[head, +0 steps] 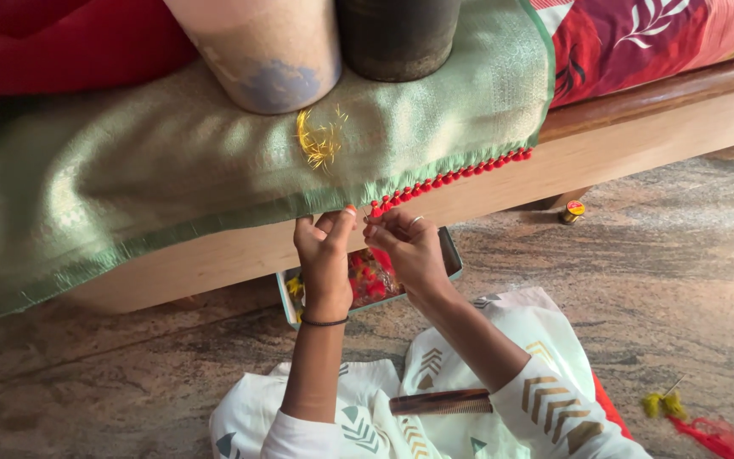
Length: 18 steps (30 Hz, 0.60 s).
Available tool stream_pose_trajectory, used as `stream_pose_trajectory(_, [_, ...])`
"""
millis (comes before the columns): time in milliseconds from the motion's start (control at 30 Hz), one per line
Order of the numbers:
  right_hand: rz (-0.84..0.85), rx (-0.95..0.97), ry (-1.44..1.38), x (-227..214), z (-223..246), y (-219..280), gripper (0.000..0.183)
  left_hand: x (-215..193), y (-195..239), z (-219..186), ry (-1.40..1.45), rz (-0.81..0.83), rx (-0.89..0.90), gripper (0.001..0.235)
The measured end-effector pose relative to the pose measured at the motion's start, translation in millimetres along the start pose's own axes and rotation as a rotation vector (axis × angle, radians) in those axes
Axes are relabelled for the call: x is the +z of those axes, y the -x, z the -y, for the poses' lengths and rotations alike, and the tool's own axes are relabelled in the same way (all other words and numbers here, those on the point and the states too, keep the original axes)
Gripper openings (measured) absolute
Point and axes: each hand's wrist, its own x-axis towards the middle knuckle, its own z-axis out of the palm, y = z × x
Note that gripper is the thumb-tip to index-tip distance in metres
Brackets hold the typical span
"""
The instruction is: Manually attaching and trimming decorative red tassels to the edge of a green fabric.
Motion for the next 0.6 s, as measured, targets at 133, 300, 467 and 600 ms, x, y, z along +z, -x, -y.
stream_pose_trajectory(133, [-0.015,-0.005,-0.029,3,-1,0,0.011,0,0,-2,0.008,-0.005,-0.019,0.029])
stream_pose_trajectory(300, [-0.015,-0.014,-0.021,2,1,1,0.013,3,1,-5,0.009,-0.012,-0.014,0.032])
stream_pose_trajectory(467, [-0.027,0.015,0.002,4,5,0,0.011,3,2,-7,0.008,-0.01,-0.022,0.036])
stream_pose_trajectory(600, [-0.026,0.022,0.034,7,9,-2,0.01,3,1,-4,0.023,-0.017,-0.031,0.036])
